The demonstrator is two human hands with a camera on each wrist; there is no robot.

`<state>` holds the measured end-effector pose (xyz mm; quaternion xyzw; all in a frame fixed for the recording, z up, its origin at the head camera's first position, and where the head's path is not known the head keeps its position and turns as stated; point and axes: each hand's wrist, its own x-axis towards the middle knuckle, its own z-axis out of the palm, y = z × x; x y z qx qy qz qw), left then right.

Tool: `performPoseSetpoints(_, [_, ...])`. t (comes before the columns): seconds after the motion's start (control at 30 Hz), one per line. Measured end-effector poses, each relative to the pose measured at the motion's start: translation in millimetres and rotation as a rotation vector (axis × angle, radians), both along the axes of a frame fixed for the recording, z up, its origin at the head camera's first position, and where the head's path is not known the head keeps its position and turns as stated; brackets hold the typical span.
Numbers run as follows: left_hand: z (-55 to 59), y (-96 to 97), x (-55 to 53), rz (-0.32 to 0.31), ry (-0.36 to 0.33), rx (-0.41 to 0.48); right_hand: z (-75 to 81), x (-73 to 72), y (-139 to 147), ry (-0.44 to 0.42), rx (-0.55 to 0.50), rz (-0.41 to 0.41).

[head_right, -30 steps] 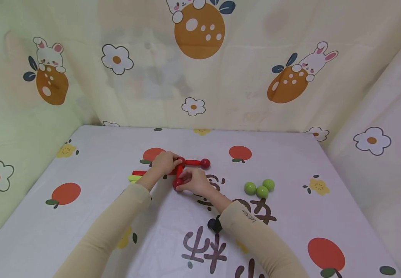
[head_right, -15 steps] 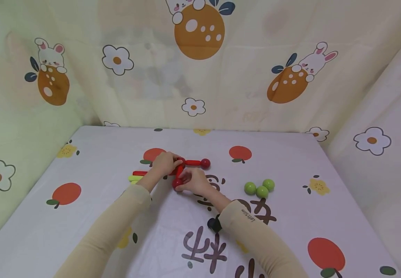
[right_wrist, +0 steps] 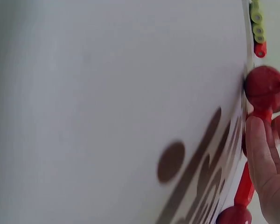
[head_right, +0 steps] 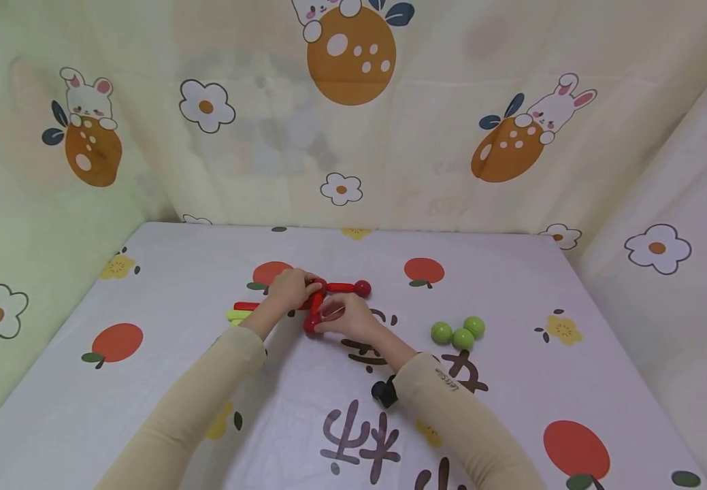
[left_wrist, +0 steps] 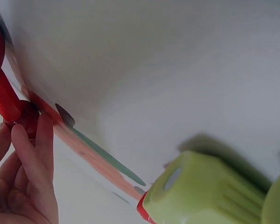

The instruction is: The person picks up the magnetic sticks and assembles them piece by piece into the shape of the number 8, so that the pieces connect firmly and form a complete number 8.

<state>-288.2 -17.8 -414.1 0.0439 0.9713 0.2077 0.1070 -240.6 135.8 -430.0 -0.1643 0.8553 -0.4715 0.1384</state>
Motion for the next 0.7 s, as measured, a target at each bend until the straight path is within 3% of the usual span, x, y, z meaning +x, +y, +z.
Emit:
performPoseSetpoints(0.27, [2.8,0.7,3.5,0.003,0.006,-0.017,14.9,-8.2,15.3,-0.016,-0.006,-0.073])
performPoseSetpoints(0.53, [3.3,2.1,5.3,0.013,0.002,-0.027,24.8,-15.2,32.0,0.039,-0.006,-0.126])
performPoseSetpoints(0.7, [0.7,1.7,4.1,0.015,0.009,-0.017,24.6,-22.0,39.9,0.059,0.009,-0.217])
